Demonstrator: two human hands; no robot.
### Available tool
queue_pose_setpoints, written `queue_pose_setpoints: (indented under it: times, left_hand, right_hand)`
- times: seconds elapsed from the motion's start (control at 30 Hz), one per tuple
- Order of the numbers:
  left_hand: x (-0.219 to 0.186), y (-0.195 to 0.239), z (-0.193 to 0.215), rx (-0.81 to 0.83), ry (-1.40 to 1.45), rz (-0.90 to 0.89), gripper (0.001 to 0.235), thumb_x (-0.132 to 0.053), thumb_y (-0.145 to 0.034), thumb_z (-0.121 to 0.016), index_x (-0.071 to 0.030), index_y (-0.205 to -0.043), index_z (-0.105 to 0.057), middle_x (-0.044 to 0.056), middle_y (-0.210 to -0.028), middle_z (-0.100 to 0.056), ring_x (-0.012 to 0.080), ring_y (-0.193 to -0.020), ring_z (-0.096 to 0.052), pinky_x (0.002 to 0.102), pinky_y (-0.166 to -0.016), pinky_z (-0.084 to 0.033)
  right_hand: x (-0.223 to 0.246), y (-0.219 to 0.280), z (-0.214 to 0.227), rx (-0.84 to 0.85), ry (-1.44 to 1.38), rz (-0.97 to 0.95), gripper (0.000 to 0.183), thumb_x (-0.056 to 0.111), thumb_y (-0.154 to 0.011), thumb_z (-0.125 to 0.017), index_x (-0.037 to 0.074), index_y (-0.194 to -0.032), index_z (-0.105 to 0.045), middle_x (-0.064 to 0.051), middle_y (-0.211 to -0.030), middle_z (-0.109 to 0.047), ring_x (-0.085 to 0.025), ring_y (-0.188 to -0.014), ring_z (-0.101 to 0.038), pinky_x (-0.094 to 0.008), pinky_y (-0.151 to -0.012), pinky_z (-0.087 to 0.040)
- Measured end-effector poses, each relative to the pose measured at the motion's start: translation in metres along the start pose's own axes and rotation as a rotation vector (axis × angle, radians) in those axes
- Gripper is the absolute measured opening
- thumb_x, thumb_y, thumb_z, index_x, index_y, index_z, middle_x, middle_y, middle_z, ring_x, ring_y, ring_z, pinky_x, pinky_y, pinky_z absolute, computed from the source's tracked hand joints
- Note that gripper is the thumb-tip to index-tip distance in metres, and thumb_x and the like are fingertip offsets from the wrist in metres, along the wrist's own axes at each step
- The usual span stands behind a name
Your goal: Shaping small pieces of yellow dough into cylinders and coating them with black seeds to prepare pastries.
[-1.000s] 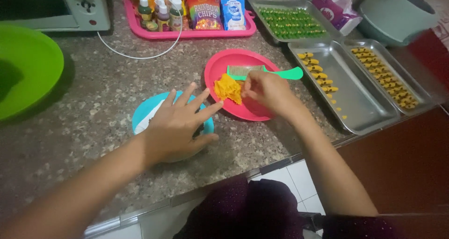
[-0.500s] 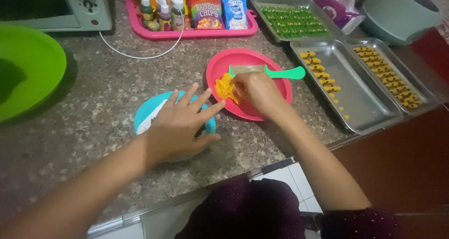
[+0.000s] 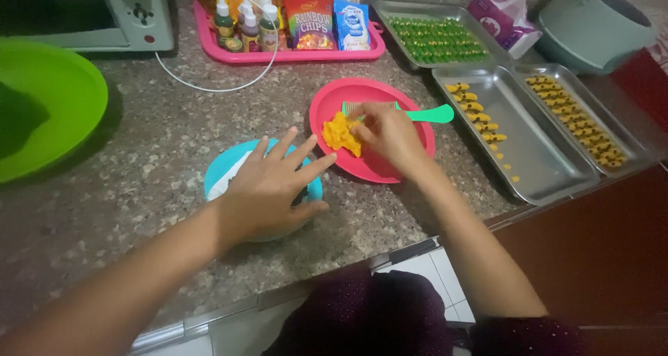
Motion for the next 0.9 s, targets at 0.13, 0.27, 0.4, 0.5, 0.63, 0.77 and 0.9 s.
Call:
queue_pose_setpoints:
  times: [0.13, 0.27, 0.4, 0.5, 0.63, 0.77, 0.9]
  left_hand:
    - [0.001, 0.001, 0.001, 0.000, 0.002, -0.005, 0.071, -0.064, -0.093, -0.055, -0.033, -0.156, -0.038, 0.014, -0.158, -0.041, 0.0446, -0.149, -0.030, 0.068, -0.112, -0.031]
    - [0.003, 0.000, -0.006, -0.059, -0.003, -0.021, 0.073, -0.064, -0.092, -0.057, -0.031, -0.155, -0.040, 0.014, -0.157, -0.042, 0.0447, -0.148, -0.032, 0.068, -0.112, -0.031]
    - [0.004, 0.001, -0.007, -0.055, 0.019, -0.020, 0.071, -0.063, -0.093, -0.055, -0.032, -0.155, -0.040, 0.013, -0.157, -0.042, 0.0448, -0.148, -0.031, 0.068, -0.111, -0.031]
    - [0.005, 0.001, -0.009, -0.081, 0.008, -0.023, 0.073, -0.066, -0.092, -0.056, -0.031, -0.154, -0.040, 0.014, -0.156, -0.043, 0.0450, -0.148, -0.032, 0.068, -0.111, -0.032]
    - [0.006, 0.000, -0.011, -0.082, -0.010, -0.042, 0.073, -0.065, -0.093, -0.055, -0.030, -0.155, -0.040, 0.014, -0.156, -0.043, 0.0451, -0.147, -0.033, 0.068, -0.110, -0.034]
    - [0.005, 0.002, -0.012, -0.103, -0.021, -0.045, 0.072, -0.066, -0.093, -0.053, -0.030, -0.154, -0.040, 0.014, -0.156, -0.043, 0.0450, -0.147, -0.034, 0.067, -0.109, -0.035]
    - [0.006, 0.000, -0.009, -0.065, -0.001, -0.042, 0.073, -0.064, -0.094, -0.053, -0.030, -0.156, -0.038, 0.014, -0.157, -0.042, 0.0457, -0.147, -0.032, 0.069, -0.109, -0.034]
  right_hand:
    - [-0.003, -0.005, 0.003, -0.024, -0.068, 0.010, 0.022, 0.026, -0.091, -0.072, 0.027, -0.113, -0.070, -0.007, -0.082, -0.076, -0.036, -0.088, -0.073, -0.049, -0.082, -0.055]
    - [0.001, 0.002, 0.009, 0.022, 0.019, 0.096, 0.020, 0.017, -0.096, -0.064, 0.015, -0.113, -0.075, -0.017, -0.096, -0.077, -0.043, -0.094, -0.071, -0.052, -0.082, -0.055]
    - [0.013, 0.009, 0.015, 0.087, 0.083, 0.132, 0.023, 0.015, -0.094, -0.065, 0.015, -0.115, -0.074, -0.016, -0.099, -0.075, -0.041, -0.097, -0.070, -0.052, -0.083, -0.055]
    - [0.013, 0.013, 0.015, 0.128, 0.181, 0.154, 0.025, 0.016, -0.092, -0.066, 0.017, -0.117, -0.073, -0.013, -0.097, -0.073, -0.038, -0.095, -0.070, -0.050, -0.083, -0.055]
    - [0.016, 0.010, 0.018, 0.150, 0.210, 0.180, 0.026, 0.021, -0.091, -0.068, 0.018, -0.116, -0.072, -0.010, -0.102, -0.072, -0.035, -0.099, -0.070, -0.048, -0.086, -0.055]
    - [0.031, 0.016, 0.025, 0.164, 0.123, 0.235, 0.035, 0.014, -0.090, -0.067, 0.012, -0.125, -0.070, -0.017, -0.107, -0.072, -0.040, -0.104, -0.069, -0.050, -0.090, -0.053]
    - [0.010, 0.008, 0.015, 0.152, 0.079, 0.246, 0.030, 0.014, -0.091, -0.067, 0.008, -0.120, -0.072, -0.020, -0.104, -0.074, -0.042, -0.102, -0.070, -0.051, -0.090, -0.054]
Point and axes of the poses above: each hand's wrist, its own y-axis away from the middle knuckle, its own z-axis out of the back of the hand, x = y × z, the point moved 4 cm from there along -y, towards the middle knuckle
